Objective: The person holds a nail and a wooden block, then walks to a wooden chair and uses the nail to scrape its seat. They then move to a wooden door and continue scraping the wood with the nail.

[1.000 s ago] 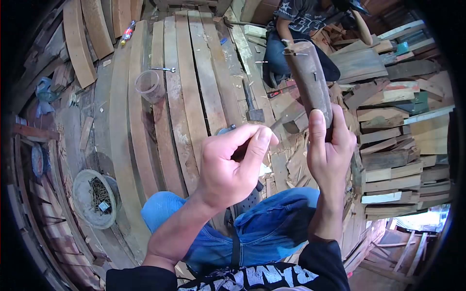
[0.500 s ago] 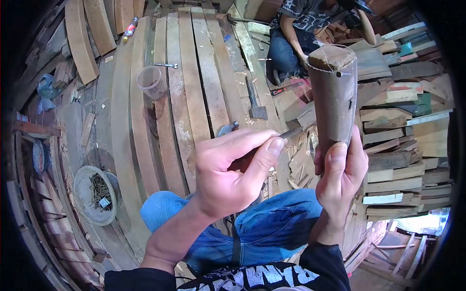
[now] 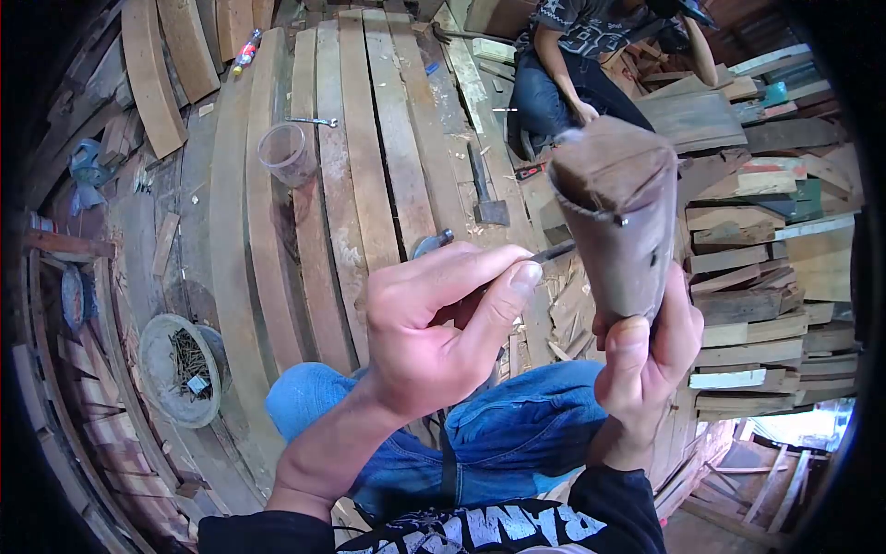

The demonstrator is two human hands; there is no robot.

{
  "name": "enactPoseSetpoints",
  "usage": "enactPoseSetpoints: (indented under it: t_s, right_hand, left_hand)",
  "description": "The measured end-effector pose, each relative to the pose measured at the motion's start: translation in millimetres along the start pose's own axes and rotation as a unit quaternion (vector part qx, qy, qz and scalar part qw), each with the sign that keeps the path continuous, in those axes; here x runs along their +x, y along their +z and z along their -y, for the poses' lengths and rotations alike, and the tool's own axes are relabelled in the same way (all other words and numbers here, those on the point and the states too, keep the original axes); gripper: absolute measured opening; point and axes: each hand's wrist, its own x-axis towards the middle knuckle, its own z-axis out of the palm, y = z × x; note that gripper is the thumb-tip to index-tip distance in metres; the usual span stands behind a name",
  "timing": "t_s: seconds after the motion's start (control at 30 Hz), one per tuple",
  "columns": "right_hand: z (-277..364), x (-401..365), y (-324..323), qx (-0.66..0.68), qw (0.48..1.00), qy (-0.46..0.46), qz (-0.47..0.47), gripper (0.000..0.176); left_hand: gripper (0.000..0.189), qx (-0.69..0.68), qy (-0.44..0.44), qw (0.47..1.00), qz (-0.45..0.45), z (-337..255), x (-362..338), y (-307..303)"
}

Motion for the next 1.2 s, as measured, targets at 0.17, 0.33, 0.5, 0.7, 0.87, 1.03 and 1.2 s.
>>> enactPoseSetpoints:
  t_s: [0.17, 0.33, 0.5, 0.7, 0.87, 1.03, 1.2]
  right_hand:
    - [-1, 6, 7, -0.086, 0.995, -0.053, -0.002, 0.045]
    - [-8, 10, 16, -0.129, 0.991, -0.041, -0.010, 0.040]
    - [-40, 32, 8, -0.185, 0.976, 0.015, -0.116, 0.019]
    - [-17, 17, 7, -0.030, 0.994, 0.073, -0.081, 0.017]
    - [-7, 6, 2, 0.030, 0.994, 0.074, -0.075, 0.022]
    - [-3, 1, -2, 0.014, 0.999, 0.021, -0.030, 0.035]
    - [-3, 1, -2, 0.002, 1.000, -0.017, -0.013, 0.041]
  left_hand:
    - [0.009, 0.030, 0.020, 0.999, 0.014, -1, 3, -3]
    - [0.007, 0.076, 0.060, 0.995, -0.014, 5, 3, -3]
    - [0.009, 0.087, 0.041, 0.995, 0.039, 3, -3, 1]
    - [0.008, 0.075, 0.030, 0.997, -0.012, 5, 2, 0]
    - [0.014, 0.066, 0.024, 0.997, 0.036, -5, 2, -7]
    - [0.013, 0.063, 0.043, 0.996, 0.044, -6, 2, -5]
    - [0.011, 0.061, 0.023, 0.998, 0.021, -4, 0, -3]
